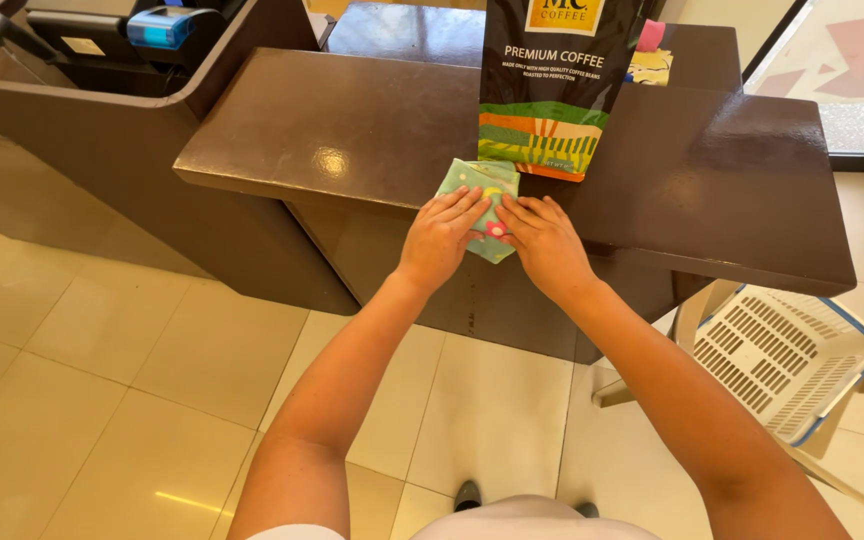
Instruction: Folding small cleaning cloths and wiping down a counter in a shop setting.
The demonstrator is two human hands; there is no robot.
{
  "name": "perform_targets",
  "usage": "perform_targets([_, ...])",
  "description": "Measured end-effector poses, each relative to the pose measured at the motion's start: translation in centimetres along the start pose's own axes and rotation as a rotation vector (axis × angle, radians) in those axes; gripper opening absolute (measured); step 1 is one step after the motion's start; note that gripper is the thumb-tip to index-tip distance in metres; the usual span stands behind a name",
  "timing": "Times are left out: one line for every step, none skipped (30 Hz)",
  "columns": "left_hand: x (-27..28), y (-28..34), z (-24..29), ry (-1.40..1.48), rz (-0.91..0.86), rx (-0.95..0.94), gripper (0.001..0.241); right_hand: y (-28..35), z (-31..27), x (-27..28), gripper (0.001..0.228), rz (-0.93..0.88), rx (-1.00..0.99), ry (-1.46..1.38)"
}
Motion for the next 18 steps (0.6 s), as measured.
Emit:
perform_targets([-0.4, -0.2, 0.7, -0.003, -0.001, 0.007, 0.056, 0.5, 0.5, 0.3, 0.048, -0.005, 0.004, -0.004])
perform_targets([-0.5, -0.5, 1.4, -0.007, 0.017, 0.008, 0.055, 0.9, 1.0, 0.7, 0.048, -0.001, 0.003, 0.026])
perform_targets([-0.7, -1.0, 2.1, -0.015, 0.039, 0.006, 0.053, 1.2, 1.7, 1.2, 0.048, 0.008, 0.003, 0.058])
perform_targets([-1.3, -1.3, 2.9, -0.020, 0.040, 0.010, 0.053, 1.7, 2.3, 1.7, 0.048, 0.008, 0.009, 0.055])
perform_targets([-1.7, -1.7, 3.7, -0.021, 0.048, 0.010, 0.053, 2.2, 3.0, 2.2, 0.048, 0.009, 0.001, 0.064])
perform_targets([-2.2, -2.1, 4.6, -0.021, 0.055, 0.010, 0.053, 2.6, 3.7, 2.8, 0.047, 0.011, -0.007, 0.073])
perform_targets([-2.3, -2.6, 5.5, -0.025, 0.054, 0.013, 0.053, 3.2, 4.3, 3.3, 0.047, 0.010, -0.003, 0.070])
perform_targets([-2.3, -3.1, 6.6, -0.002, 0.074, 0.010, 0.052, 3.7, 5.0, 3.9, 0.047, 0.008, -0.009, 0.068])
perform_targets([-2.3, -3.8, 7.5, 0.020, 0.095, 0.004, 0.050, 4.1, 5.9, 4.5, 0.047, 0.009, -0.015, 0.067])
perform_targets([-2.7, -4.4, 8.3, 0.016, 0.097, 0.003, 0.050, 4.4, 6.6, 5.0, 0.047, 0.012, -0.011, 0.066])
perform_targets([-3.1, -4.8, 9.2, 0.025, 0.100, 0.005, 0.050, 5.0, 7.3, 5.6, 0.047, 0.020, -0.015, 0.079])
perform_targets([-3.6, -5.2, 10.2, 0.034, 0.103, 0.007, 0.049, 5.7, 8.1, 6.2, 0.048, 0.027, -0.018, 0.091])
perform_targets([-4.1, -5.7, 11.1, 0.037, 0.099, 0.007, 0.049, 6.3, 8.9, 6.9, 0.048, 0.025, -0.022, 0.090])
perform_targets([-4.5, -6.2, 12.1, 0.038, 0.099, 0.006, 0.050, 6.9, 9.8, 7.5, 0.048, 0.026, -0.023, 0.103])
perform_targets([-4.9, -6.8, 13.1, 0.039, 0.100, 0.003, 0.050, 7.4, 10.6, 8.3, 0.048, 0.028, -0.023, 0.118])
perform_targets([-5.6, -7.3, 14.1, 0.041, 0.099, 0.002, 0.050, 8.1, 11.4, 9.0, 0.048, 0.028, -0.026, 0.119])
perform_targets([-6.2, -7.8, 15.1, 0.037, 0.106, -0.002, 0.051, 8.7, 12.2, 9.7, 0.049, 0.022, -0.033, 0.116])
perform_targets([-6.8, -8.3, 16.1, 0.033, 0.113, -0.006, 0.051, 9.3, 13.1, 10.4, 0.050, 0.017, -0.040, 0.113])
Point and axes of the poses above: each hand's wrist, its own y-axis away from the middle knuckle, its own x-axis out of the back of the hand, z = x × y, the point moved 10 cm from there along -y, towards the middle knuckle, and after that the axes turned 9 degrees about -x, right-handed, at the moved point
